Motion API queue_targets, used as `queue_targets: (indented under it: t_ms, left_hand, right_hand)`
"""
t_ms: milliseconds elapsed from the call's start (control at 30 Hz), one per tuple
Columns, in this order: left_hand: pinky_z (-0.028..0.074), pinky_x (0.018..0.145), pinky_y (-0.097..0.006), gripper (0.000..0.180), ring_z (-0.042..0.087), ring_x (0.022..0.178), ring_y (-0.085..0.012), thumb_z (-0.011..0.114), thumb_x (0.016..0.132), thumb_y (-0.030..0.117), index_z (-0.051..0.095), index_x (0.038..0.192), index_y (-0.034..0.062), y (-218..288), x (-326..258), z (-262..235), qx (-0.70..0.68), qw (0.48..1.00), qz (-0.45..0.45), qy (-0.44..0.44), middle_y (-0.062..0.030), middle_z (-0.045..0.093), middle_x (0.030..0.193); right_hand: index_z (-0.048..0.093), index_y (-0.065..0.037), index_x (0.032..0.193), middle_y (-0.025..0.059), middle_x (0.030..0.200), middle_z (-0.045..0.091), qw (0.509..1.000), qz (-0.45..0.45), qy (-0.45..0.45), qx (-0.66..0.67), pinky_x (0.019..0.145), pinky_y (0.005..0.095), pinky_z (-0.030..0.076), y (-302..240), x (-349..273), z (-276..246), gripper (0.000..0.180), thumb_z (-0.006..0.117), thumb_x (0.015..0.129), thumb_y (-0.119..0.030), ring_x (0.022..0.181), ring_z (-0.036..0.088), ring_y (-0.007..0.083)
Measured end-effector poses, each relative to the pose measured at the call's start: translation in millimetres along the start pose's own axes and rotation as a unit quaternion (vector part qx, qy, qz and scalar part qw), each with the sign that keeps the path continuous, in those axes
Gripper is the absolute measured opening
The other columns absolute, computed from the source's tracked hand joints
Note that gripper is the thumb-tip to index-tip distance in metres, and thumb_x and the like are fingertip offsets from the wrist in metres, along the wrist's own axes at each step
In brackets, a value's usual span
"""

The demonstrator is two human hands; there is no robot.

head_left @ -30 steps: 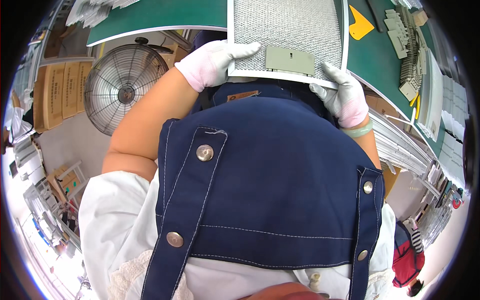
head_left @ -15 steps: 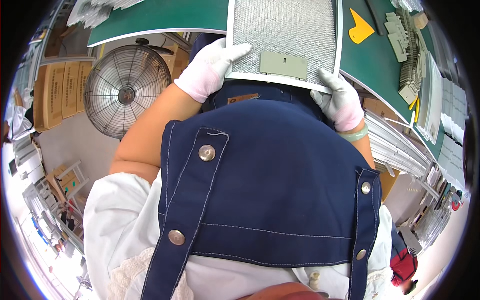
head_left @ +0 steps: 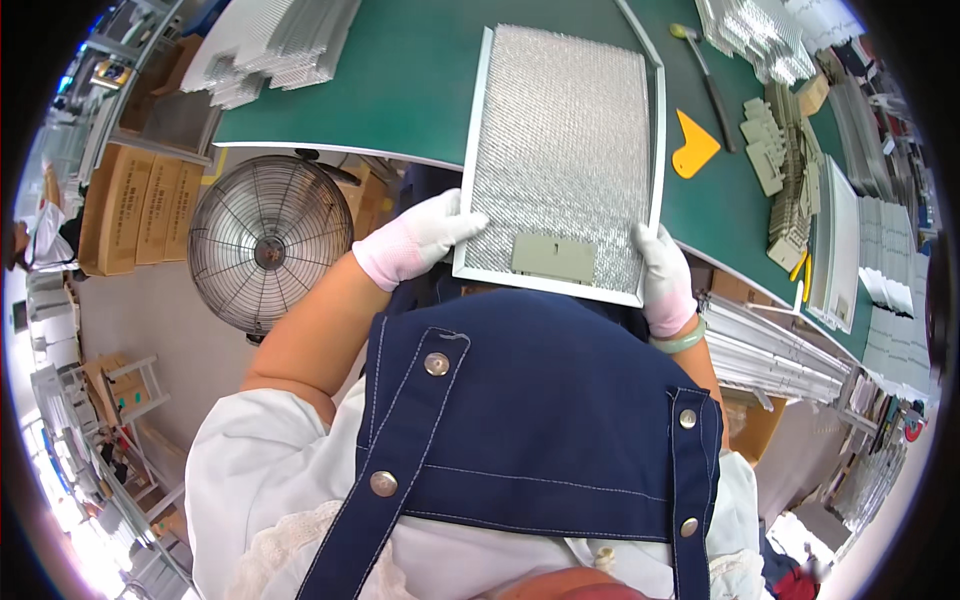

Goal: The person assembles metal mesh panels into rectangular frames. They place a mesh sheet on a workbench, position a plastic insert, and fit metal frame pieces around the edges. The person uses a hammer to tap the frame corners into place and a handheld machine to secure the assembly. They repeat this process for multiple units, stacking the finished frames on the table.

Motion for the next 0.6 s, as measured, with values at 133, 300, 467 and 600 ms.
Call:
queue_targets:
  t_ms: [133,300,467,600]
  left_hand:
    - [0.043,0.102,-0.03,0.047,0.056,0.114,-0.0166,0.054,0.1,0.025,0.046,0.136,-0.0055,25.5,5.2,-7.9,0.039,0.999,-0.012,0.032,-0.0106,0.057,0.128]
    - [0.044,0.099,-0.03,0.047,0.056,0.11,-0.0152,0.053,0.101,0.027,0.048,0.134,-0.0068,82.1,17.7,-14.8,0.136,0.962,0.195,0.135,-0.0108,0.06,0.124]
    - [0.044,0.097,-0.028,0.047,0.055,0.109,-0.0127,0.057,0.1,0.029,0.051,0.13,-0.0063,163.2,17.4,-18.4,0.098,0.949,0.248,0.168,-0.0089,0.061,0.122]
    - [0.043,0.098,-0.028,0.049,0.055,0.11,-0.0126,0.058,0.1,0.033,0.052,0.131,-0.0053,197.1,19.1,-10.5,0.036,0.953,0.259,0.153,-0.0073,0.06,0.122]
  right_hand:
    - [0.044,0.007,0.136,0.0088,0.123,0.058,0.993,0.044,-0.095,0.054,0.099,0.0306,0.044,-12.1,-10.0,14.1,0.046,0.053,0.1,-0.02,0.11,0.055,0.0138]
    - [0.04,0.007,0.14,0.01,0.128,0.057,0.995,-0.026,-0.086,0.036,0.101,0.0313,0.041,-25.9,-20.6,21.3,0.051,0.054,0.098,-0.019,0.113,0.054,0.0156]
    - [0.04,0.006,0.14,0.0082,0.128,0.057,0.987,-0.115,-0.107,-0.04,0.101,0.0315,0.041,-41.4,-29.5,18.4,0.054,0.057,0.096,-0.021,0.114,0.053,0.0157]
    - [0.043,0.005,0.137,0.007,0.125,0.058,0.978,-0.161,-0.118,-0.057,0.099,0.031,0.041,-55.5,-42.8,25.2,0.056,0.062,0.096,-0.028,0.111,0.053,0.0136]
Point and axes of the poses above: each hand's wrist, its own x-axis towards the middle knuckle, its own z-axis out of the palm, y = z × x, the point moved 4 cm from there along x, towards the middle knuckle
